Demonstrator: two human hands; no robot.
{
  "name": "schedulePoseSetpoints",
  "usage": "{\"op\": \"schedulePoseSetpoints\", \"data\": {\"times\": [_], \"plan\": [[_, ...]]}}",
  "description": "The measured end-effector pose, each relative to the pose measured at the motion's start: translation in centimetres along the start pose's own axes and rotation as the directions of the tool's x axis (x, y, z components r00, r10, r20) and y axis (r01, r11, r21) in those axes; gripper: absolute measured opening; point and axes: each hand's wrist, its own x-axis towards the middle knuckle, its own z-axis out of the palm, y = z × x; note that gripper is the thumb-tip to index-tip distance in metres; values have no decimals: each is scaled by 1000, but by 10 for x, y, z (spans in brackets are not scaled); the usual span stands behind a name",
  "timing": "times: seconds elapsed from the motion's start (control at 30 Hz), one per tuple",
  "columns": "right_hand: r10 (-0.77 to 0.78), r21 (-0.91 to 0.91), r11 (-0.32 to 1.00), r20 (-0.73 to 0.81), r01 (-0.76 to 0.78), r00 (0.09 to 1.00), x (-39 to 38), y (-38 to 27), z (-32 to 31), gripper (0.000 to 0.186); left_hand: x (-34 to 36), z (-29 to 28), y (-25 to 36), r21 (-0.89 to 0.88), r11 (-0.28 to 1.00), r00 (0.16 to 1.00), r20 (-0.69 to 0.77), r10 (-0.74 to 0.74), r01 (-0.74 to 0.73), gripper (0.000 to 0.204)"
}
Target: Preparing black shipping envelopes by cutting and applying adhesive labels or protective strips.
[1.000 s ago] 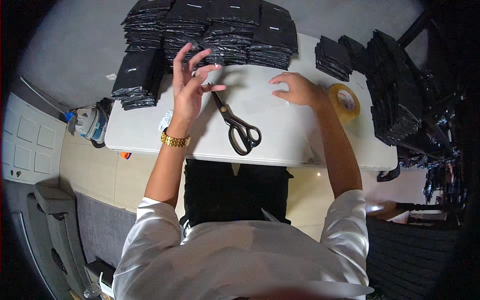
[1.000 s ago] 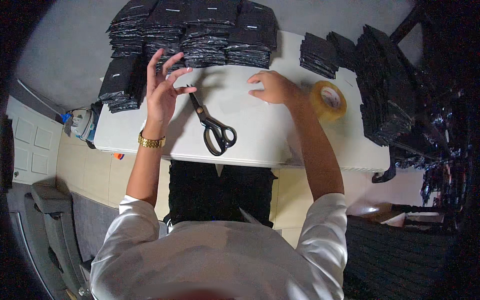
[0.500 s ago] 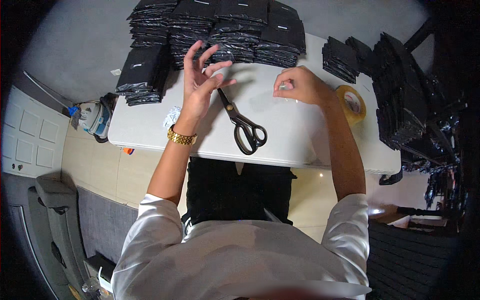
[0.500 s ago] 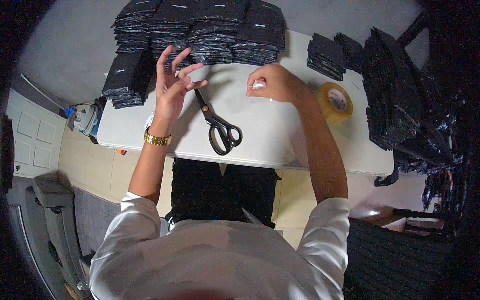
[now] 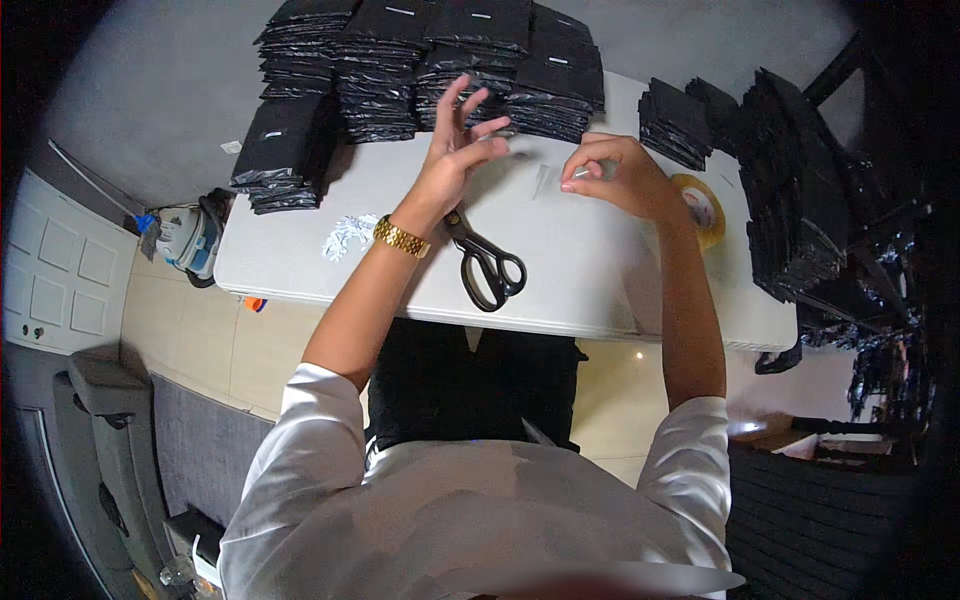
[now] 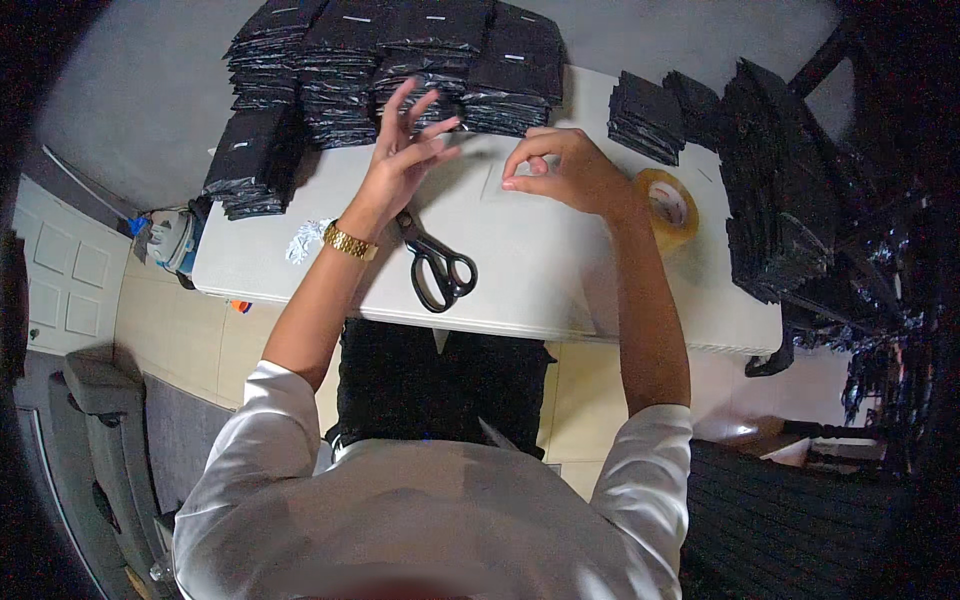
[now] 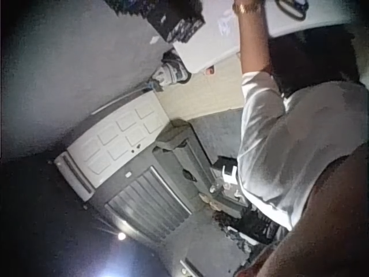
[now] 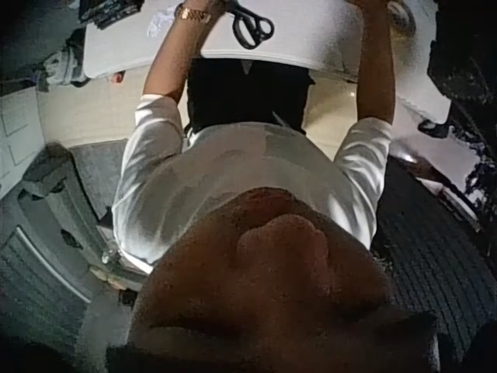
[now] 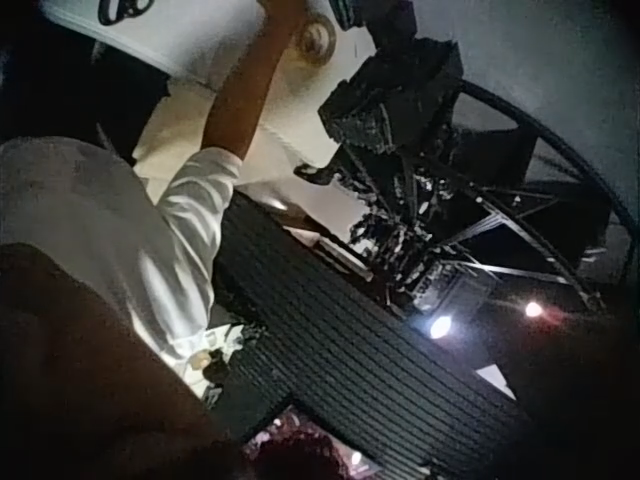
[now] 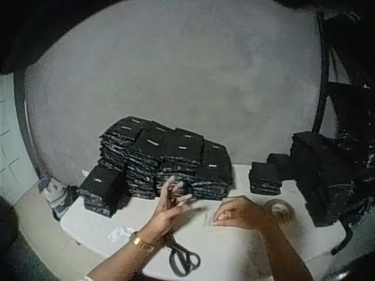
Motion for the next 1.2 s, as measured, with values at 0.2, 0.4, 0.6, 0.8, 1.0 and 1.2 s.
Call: {"op": "schedulePoseSetpoints", "data": {"times": [0.2, 0.4, 0.6, 0.8, 1.0, 1.2], "plan": [[-81, 26, 996, -48, 82, 996, -5, 11, -2, 19, 2, 19, -9, -151, 963, 974, 83, -211, 222, 87], [-118, 83, 989, -55, 123, 991, -9, 12, -2, 19, -2, 38, -10, -222, 917, 941, 154, -302, 331, 86], [-73, 130, 988, -43, 78, 996, -14, 10, 0, 17, -4, 38, -11, -344, 888, 952, 126, -279, 306, 87], [6, 120, 993, -27, -2, 1000, -19, 12, -1, 16, -10, 25, -5, -6, 999, 999, -13, -36, 36, 106], [32, 100, 995, -30, -29, 999, -19, 12, 2, 15, -17, 23, 10, 195, 981, 999, -33, 30, -23, 108], [129, 19, 992, -61, -128, 990, -17, 20, 8, 25, -24, 24, 25, 334, 932, 982, -69, 176, -143, 105]]}}
